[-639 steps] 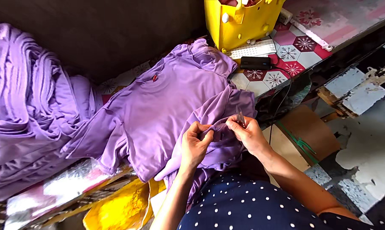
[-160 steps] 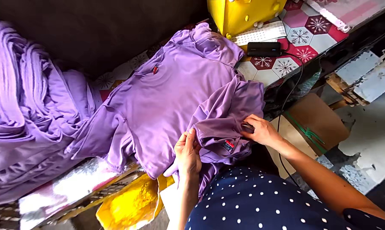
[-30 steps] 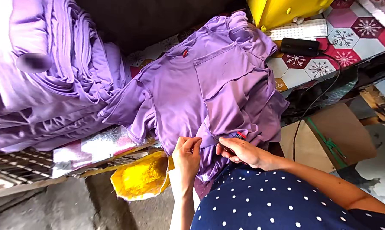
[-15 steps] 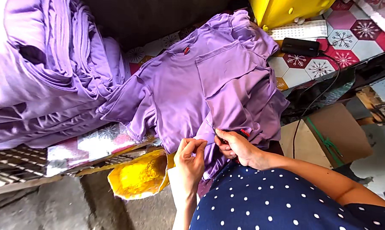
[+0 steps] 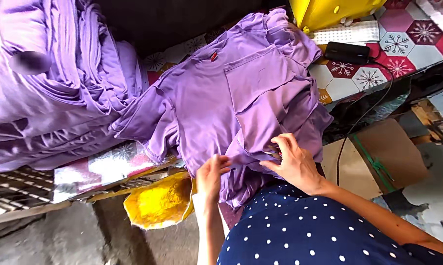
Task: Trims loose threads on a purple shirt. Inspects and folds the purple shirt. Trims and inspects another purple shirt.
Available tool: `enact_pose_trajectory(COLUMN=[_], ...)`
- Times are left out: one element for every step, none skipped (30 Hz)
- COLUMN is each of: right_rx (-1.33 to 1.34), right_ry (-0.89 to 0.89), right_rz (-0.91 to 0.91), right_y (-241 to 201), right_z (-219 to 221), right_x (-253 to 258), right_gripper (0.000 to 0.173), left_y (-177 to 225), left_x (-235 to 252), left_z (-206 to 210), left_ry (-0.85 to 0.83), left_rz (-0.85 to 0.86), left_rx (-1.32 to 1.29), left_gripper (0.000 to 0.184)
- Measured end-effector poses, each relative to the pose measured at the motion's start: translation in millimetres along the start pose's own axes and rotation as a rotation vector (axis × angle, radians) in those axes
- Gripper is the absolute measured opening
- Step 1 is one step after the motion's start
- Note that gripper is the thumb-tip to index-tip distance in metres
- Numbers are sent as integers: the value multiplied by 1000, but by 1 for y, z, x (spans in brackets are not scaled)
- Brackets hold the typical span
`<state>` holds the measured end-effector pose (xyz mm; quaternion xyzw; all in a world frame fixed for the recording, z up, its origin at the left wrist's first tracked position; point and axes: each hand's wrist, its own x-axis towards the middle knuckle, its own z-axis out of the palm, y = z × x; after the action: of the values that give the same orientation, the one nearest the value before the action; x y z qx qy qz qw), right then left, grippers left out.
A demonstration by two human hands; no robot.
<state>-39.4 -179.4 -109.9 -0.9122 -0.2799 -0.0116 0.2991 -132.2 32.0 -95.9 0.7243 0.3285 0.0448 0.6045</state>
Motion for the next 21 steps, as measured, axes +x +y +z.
enact_pose_trajectory(right_rx=[-50,-77,-71,-32,47,146,241,313,346,339,310,284,286,309,330,342,349,348,341,333,327], right_ry=[-80,-135,-130,-82,-39,-17,-5,7,20,45,107,199,275,318,326,312,296,293,295,298,307], right_rz=[33,49,33,5,-3,22,66,111,146,162,141,85,14,-48,-92,-120,-140,-156,-165,-168,-171], right_y=[1,3,9,17,24,30,35,39,42,41,39,35,31,27,22,17,13,10,7,5,5], right_z=[-2,-4,-4,-7,-13,-23,-33,-44,-52,-58,-59,-57,-54,-51,-48,-44,-41,-37,-34,-31,-27], right_x=[0,-1,-2,-3,-4,-5,-6,-6,-5,-6,-6,-6,-5,-3,-1,0,3,6,10,13,16], right_gripper=[55,45,32,22,17,17,19,21,21,22,22,22,24,28,36,48,58,62,60,54,47], left_y=[4,6,5,7,12,21,30,38,46,52,57,62,66,68,68,67,67,66,66,66,66], left_x=[6,12,18,22,23,21,16,10,3,-3,-8,-12,-13,-14,-14,-14,-14,-15,-16,-17,-18], left_z=[22,38,50,58,64,68,72,75,79,82,85,88,89,91,92,93,93,94,94,95,95], left_ry=[-95,-145,-163,-153,-117,-65,-25,-14,-23,-33,-49,-53,-51,-47,-50,-59,-71,-73,-72,-61,-55], left_rz=[-75,-132,-177,-223,-271,-302,-302,-277,-238,-196,-159,-131,-108,-84,-58,-33,-11,4,12,11,8], left_rx=[-128,-247,-388,-558,-716,-824,-887,-917,-932,-949,-956,-953,-950,-952,-957,-956,-954,-949,-945,-944,-941], left_gripper=[48,46,39,33,29,27,27,28,30,31,31,31,31,32,32,32,31,31,30,31,30])
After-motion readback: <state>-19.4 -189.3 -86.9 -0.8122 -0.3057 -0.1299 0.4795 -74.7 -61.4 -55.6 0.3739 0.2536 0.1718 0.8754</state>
